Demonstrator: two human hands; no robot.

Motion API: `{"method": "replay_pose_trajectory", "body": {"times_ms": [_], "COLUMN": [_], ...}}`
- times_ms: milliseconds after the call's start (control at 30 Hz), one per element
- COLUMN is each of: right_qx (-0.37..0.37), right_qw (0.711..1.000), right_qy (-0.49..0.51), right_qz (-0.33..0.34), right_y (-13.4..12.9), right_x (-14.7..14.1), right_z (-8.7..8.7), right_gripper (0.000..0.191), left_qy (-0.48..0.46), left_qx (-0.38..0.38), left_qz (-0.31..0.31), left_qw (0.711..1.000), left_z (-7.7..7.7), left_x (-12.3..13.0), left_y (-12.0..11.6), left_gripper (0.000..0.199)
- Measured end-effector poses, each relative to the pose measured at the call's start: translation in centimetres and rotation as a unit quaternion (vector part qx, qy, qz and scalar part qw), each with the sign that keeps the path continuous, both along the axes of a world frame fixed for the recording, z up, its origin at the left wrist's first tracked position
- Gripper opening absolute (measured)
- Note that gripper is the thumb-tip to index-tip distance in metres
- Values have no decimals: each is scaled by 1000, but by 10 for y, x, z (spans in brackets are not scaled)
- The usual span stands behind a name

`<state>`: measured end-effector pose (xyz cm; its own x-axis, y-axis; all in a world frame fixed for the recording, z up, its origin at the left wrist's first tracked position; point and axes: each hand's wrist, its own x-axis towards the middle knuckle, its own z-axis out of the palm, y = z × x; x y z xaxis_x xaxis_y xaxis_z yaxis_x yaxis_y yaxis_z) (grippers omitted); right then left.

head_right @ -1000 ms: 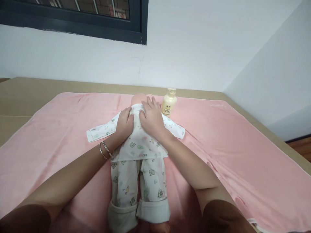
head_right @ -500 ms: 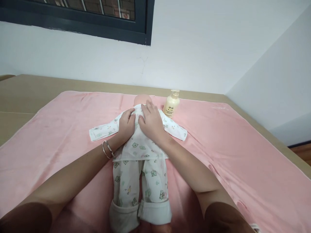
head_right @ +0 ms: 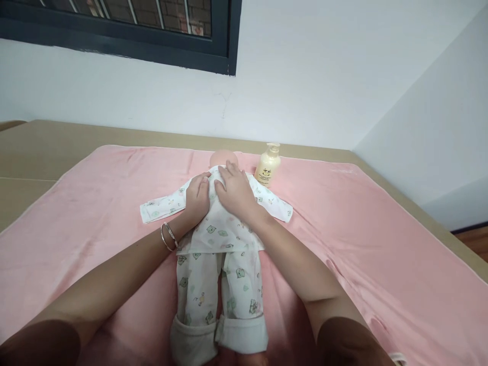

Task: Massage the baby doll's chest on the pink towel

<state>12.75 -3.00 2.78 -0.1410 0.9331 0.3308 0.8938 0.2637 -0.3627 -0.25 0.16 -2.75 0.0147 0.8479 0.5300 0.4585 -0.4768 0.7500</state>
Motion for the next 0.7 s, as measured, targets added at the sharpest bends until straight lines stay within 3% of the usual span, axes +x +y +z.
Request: {"method": "replay_pose_trajectory", "body": {"times_ms": [100,233,300,400,567,700], "right_qx": [38,-27,-48,-29,94,123], "right_qw": [999,998,996,998,988,977], "right_qy": [-3,-62,-72,-41,63,66], "right_qz": [-18,-14,-14,-32,-108,-163], "right_y": [2,5,5,3,10,26], "right_x": [2,2,7,24,76,112], "right_z": [-3,-9,-3,18,52,54], "right_gripper": [52,50,48,48,56,62], "left_qy": [11,21,24,22,-49,-63], "left_qx": [-5,-22,-41,-81,-95,-146], "left_qz": [1,-6,-7,-9,-47,-158], "left_qw": [1000,1000,999,996,993,974], "left_z": [0,1,3,13,55,97], "left_x": [0,-2,-3,-2,22,59], "left_y": [1,4,6,8,13,34], "left_gripper": [42,41,41,43,48,66]}}
